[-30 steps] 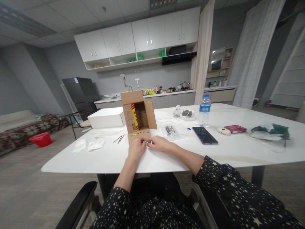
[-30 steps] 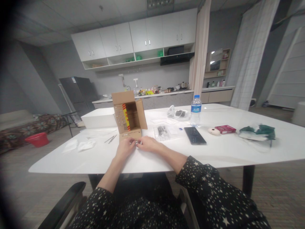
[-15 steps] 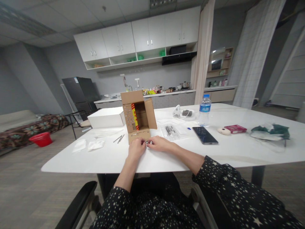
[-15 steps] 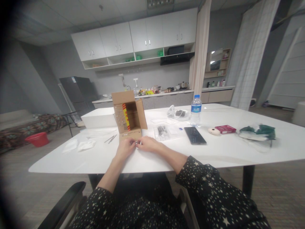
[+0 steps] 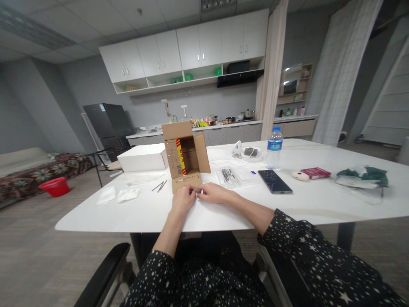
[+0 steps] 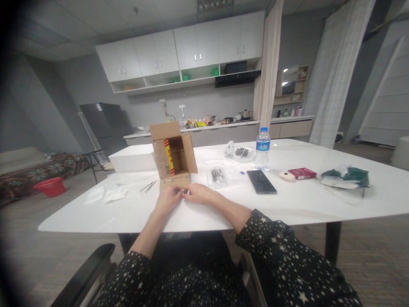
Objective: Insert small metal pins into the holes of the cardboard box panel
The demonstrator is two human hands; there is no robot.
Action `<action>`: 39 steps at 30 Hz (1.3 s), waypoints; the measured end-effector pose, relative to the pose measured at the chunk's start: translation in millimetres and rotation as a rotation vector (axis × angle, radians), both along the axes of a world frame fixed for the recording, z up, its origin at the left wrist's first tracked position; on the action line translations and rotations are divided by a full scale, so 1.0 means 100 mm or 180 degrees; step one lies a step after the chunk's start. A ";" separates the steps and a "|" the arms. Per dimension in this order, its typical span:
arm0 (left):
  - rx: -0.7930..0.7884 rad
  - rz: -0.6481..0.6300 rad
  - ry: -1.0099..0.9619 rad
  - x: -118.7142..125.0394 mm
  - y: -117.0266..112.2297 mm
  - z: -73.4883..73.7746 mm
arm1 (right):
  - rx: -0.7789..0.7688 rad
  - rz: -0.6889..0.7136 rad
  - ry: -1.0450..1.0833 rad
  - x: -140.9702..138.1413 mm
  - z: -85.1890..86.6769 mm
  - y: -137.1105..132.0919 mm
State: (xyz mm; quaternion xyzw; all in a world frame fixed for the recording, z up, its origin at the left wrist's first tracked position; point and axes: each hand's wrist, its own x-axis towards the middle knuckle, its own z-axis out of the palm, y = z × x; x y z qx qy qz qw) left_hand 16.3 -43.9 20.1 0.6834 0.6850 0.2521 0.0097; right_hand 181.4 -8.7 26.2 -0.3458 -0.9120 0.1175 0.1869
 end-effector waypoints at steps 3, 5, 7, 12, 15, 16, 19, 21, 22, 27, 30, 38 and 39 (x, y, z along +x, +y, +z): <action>0.0012 -0.0031 0.0028 0.01 0.00 0.00 | 0.0012 0.0040 0.0002 0.00 -0.01 0.01; 0.0010 -0.0077 0.0023 0.01 0.00 0.00 | 0.0036 0.0078 0.0009 0.00 -0.02 0.02; 0.0007 -0.0159 0.0006 0.02 -0.01 -0.01 | 0.0066 0.0111 0.0006 -0.01 -0.02 0.02; 0.0032 -0.0350 -0.0016 0.03 -0.03 -0.01 | 0.0099 0.0179 -0.0010 0.00 -0.02 0.02; 0.0067 -0.0412 -0.0010 0.04 -0.04 -0.01 | 0.0097 0.0206 -0.0022 0.01 0.00 0.00; 0.0069 -0.0424 -0.0008 0.04 -0.05 -0.01 | 0.0092 0.0209 -0.0029 0.01 0.01 -0.01; 0.0049 -0.0422 0.0014 0.04 -0.06 -0.01 | 0.0079 0.0217 -0.0042 0.01 0.02 -0.02; 0.0037 -0.0411 0.0030 0.04 -0.06 -0.01 | 0.0064 0.0225 -0.0047 0.02 0.03 -0.02; 0.0040 -0.0407 0.0037 0.04 -0.07 -0.01 | 0.0057 0.0226 -0.0045 0.02 0.03 -0.02; 0.0086 -0.0434 0.0049 0.03 -0.05 -0.03 | 0.0060 0.0271 0.0013 0.02 0.01 -0.01; 0.0099 -0.0446 0.0029 0.03 -0.04 -0.04 | 0.0044 0.0261 0.0018 0.02 0.00 0.00; 0.0079 -0.0454 -0.0051 0.04 -0.06 -0.01 | 0.0028 0.0283 0.0021 0.01 0.01 0.00; 0.0078 -0.0454 -0.0064 0.05 -0.06 -0.01 | 0.0018 0.0264 0.0008 0.01 0.01 -0.01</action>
